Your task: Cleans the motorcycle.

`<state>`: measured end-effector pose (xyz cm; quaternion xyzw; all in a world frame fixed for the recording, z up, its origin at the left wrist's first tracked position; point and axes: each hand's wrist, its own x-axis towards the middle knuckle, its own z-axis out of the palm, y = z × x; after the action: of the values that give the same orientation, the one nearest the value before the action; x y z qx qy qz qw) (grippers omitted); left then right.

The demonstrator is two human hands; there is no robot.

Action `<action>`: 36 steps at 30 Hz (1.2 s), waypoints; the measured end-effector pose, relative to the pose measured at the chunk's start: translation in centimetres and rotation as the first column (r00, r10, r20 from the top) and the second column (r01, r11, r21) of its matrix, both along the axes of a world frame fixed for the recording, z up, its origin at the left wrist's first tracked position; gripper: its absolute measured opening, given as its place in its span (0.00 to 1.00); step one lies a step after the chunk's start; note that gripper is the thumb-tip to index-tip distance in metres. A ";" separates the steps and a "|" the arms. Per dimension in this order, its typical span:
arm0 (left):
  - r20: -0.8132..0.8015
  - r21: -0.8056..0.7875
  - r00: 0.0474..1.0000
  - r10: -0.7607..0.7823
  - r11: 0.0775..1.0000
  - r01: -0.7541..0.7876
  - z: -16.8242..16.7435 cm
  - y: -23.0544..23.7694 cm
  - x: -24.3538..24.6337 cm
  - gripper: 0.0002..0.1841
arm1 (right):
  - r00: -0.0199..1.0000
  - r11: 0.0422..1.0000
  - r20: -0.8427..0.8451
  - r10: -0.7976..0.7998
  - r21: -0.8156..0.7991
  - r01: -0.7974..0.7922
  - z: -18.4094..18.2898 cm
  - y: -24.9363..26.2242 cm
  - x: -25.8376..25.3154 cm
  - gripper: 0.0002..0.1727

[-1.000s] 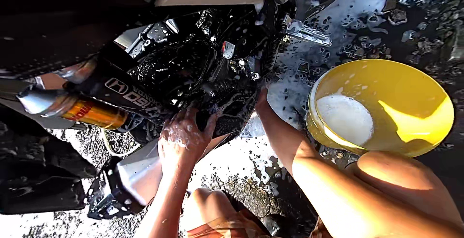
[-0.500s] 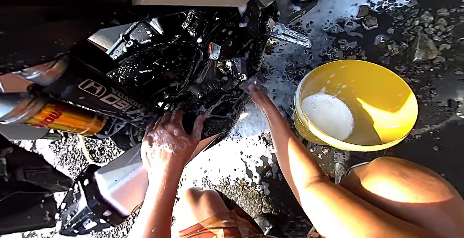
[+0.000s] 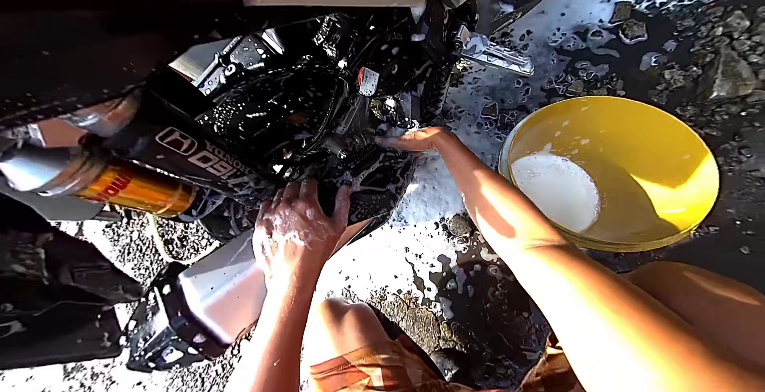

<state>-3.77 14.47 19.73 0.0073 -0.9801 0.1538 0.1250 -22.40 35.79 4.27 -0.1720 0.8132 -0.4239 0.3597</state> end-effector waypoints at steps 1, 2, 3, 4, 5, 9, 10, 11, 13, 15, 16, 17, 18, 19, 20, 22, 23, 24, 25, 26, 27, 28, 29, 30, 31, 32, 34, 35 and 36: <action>0.005 0.009 1.000 0.006 1.000 -0.006 0.1 0.1 0.0 0.38 | 1.000 1.000 -0.007 -0.003 0.016 0.003 0.1 -0.1 0.1 0.45; 0.006 0.017 1.000 0.008 1.000 -0.008 0.1 0.1 0.0 0.38 | 0.999 1.000 -0.033 -0.022 -0.005 0.022 0.2 -0.1 0.4 0.41; 0.001 0.019 1.000 0.005 1.000 -0.005 0.2 0.1 0.0 0.38 | 0.995 0.996 -0.072 -0.069 -0.064 0.064 0.0 -0.1 1.1 0.37; -0.005 0.023 1.000 0.000 1.000 0.000 0.2 0.0 -0.1 0.38 | 0.985 0.983 -0.122 -0.124 -0.149 0.105 -0.5 -0.2 1.8 0.33; -0.010 0.025 1.000 -0.003 1.000 0.003 0.2 -0.1 -0.1 0.38 | 0.966 0.961 -0.155 -0.206 -0.220 0.169 -1.2 -0.3 2.7 0.33; -0.024 0.042 1.000 -0.018 0.999 0.019 -0.1 -0.3 0.1 0.36 | 0.857 0.899 -0.280 -0.434 -0.202 0.389 -1.4 -1.0 6.3 0.32; -0.026 0.048 0.999 -0.023 0.999 0.024 -0.1 -0.3 0.2 0.36 | 0.856 0.909 -0.305 -0.417 -0.122 0.399 -0.9 -1.0 6.5 0.33; -0.021 0.051 1.000 -0.016 0.999 0.017 -0.1 -0.2 0.1 0.35 | 0.868 0.919 -0.316 -0.383 -0.030 0.394 -0.2 -0.9 6.5 0.35; -0.031 0.049 0.999 -0.009 0.999 0.011 -0.2 -0.2 0.1 0.34 | 0.884 0.919 -0.345 -0.317 0.119 0.376 1.8 -0.6 6.5 0.40; -0.046 0.055 0.999 -0.012 0.998 0.014 -0.1 -0.1 0.0 0.33 | 0.882 0.915 -0.408 -0.236 0.213 0.343 4.4 -0.2 6.7 0.37; -0.047 0.061 0.999 -0.014 0.998 0.017 -0.1 0.0 0.0 0.33 | 0.873 0.920 -0.450 -0.188 0.230 0.317 6.3 0.0 6.9 0.35; -0.051 0.069 0.999 -0.019 0.997 0.022 0.0 0.0 -0.1 0.33 | 0.864 0.932 -0.480 -0.149 0.223 0.285 8.4 0.2 7.0 0.34; -0.051 0.081 0.998 -0.026 0.996 0.030 0.0 0.1 -0.1 0.33 | 0.866 0.947 -0.482 -0.135 0.193 0.256 10.6 0.1 6.9 0.34; -0.042 0.097 0.999 -0.027 0.995 0.031 0.0 0.2 0.1 0.32 | 0.869 0.961 -0.473 -0.141 0.146 0.236 12.4 -0.3 6.6 0.35; -0.032 0.108 0.999 -0.023 0.994 0.027 0.1 0.2 0.1 0.32 | 0.873 0.970 -0.467 -0.141 0.111 0.216 13.1 -1.0 5.8 0.36; -0.029 0.121 0.999 -0.023 0.992 0.026 0.1 0.4 0.2 0.32 | 0.915 0.992 -0.397 -0.070 0.068 0.106 12.5 -2.8 3.9 0.32; -0.042 0.128 0.999 -0.029 0.991 0.034 0.1 0.5 0.1 0.31 | 0.947 0.998 -0.319 -0.045 0.022 0.055 11.3 -3.5 3.2 0.30; -0.048 0.138 0.998 -0.032 0.990 0.038 0.0 0.5 0.1 0.30 | 0.978 0.999 -0.208 -0.012 -0.033 0.005 10.3 -4.0 2.9 0.30; -0.054 0.152 0.998 -0.033 0.988 0.041 0.0 0.6 0.1 0.30 | 0.990 0.998 -0.143 -0.007 -0.067 -0.003 9.6 -4.2 2.7 0.30; -0.062 0.164 0.997 -0.034 0.986 0.044 0.0 0.7 0.1 0.29 | 0.988 0.999 -0.155 -0.010 -0.045 0.003 9.6 -4.3 2.7 0.30; -0.074 0.177 0.996 -0.041 0.983 0.054 0.0 0.7 0.1 0.28 | 0.973 1.000 -0.232 -0.005 0.023 0.010 10.2 -4.3 2.8 0.29; -0.076 0.189 0.996 -0.047 0.980 0.060 -0.1 0.8 0.2 0.28 | 0.949 0.993 -0.316 -0.005 0.114 0.043 10.9 -4.1 3.1 0.28; -0.075 0.199 0.996 -0.049 0.978 0.063 0.0 0.8 0.1 0.27 | 0.924 0.975 -0.381 -0.030 0.191 0.111 11.6 -4.0 3.2 0.27; -0.078 0.208 0.996 -0.051 0.976 0.066 0.1 0.8 0.0 0.27 | 0.893 0.957 -0.447 -0.058 0.230 0.178 12.0 -3.9 2.9 0.27; -0.077 0.214 0.996 -0.053 0.974 0.069 0.2 0.7 0.0 0.27 | 0.857 0.942 -0.510 -0.076 0.244 0.229 11.9 -4.0 2.3 0.26; -0.073 0.223 0.996 -0.059 0.972 0.074 0.2 0.6 0.0 0.26 | 0.833 0.931 -0.547 -0.084 0.254 0.261 11.3 -4.3 1.8 0.25; -0.072 0.240 0.995 -0.065 0.967 0.081 0.1 0.6 0.2 0.25 | 0.836 0.937 -0.535 -0.117 0.218 0.271 8.9 -4.7 1.2 0.24; -0.086 0.250 0.994 -0.070 0.964 0.089 0.1 0.5 0.2 0.25 | 0.843 0.944 -0.520 -0.137 0.190 0.271 8.2 -4.5 1.0 0.24; -0.108 0.263 0.991 -0.076 0.959 0.102 0.1 0.5 0.1 0.25 | 0.838 0.947 -0.526 -0.148 0.169 0.273 7.9 -4.1 0.9 0.23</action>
<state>-3.70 14.97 19.83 -0.0125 -0.9841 0.0135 0.1768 -21.47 31.64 12.19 -0.1422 0.9374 -0.3009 0.1024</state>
